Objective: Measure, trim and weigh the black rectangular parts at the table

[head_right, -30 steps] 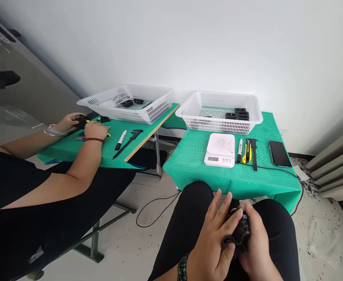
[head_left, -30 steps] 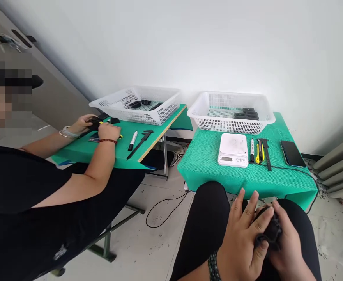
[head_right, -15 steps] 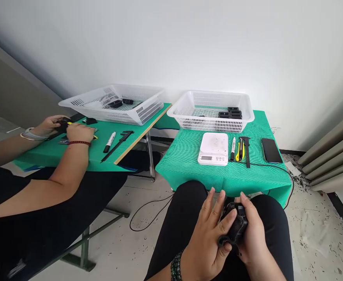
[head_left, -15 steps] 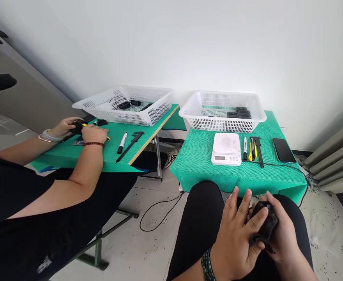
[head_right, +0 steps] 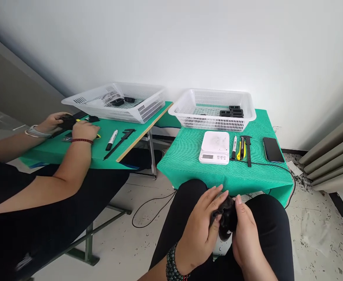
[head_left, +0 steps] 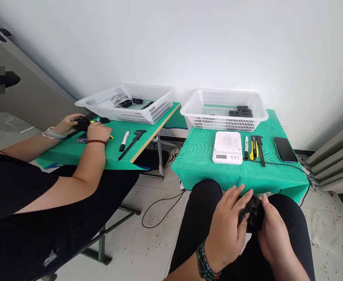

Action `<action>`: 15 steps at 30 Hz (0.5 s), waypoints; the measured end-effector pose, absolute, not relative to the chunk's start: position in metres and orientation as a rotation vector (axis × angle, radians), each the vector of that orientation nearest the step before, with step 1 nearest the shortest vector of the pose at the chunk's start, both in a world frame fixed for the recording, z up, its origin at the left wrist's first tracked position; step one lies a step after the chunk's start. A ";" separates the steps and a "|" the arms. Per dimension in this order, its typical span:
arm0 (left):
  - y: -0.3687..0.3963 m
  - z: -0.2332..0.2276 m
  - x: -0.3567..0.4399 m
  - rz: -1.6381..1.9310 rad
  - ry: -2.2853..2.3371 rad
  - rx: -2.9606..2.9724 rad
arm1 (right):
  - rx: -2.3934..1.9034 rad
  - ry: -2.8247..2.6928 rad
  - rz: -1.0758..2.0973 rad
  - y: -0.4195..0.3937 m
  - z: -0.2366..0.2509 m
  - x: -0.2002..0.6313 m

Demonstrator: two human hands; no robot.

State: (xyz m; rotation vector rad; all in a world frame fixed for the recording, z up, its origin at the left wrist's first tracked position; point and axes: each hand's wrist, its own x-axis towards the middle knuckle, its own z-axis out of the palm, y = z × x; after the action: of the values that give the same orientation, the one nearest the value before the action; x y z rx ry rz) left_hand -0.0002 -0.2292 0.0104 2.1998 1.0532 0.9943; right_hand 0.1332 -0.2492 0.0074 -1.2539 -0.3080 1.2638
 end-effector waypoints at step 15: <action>-0.232 -0.001 0.008 1.335 1.017 2.123 | -1.269 -0.897 1.081 -0.283 -0.029 0.128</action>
State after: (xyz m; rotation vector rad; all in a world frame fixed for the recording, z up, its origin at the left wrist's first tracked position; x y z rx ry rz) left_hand 0.0078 -0.2321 -0.0009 2.1232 1.0174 1.3346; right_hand 0.1285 -0.2825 -0.0291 -1.2690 -0.8966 1.0809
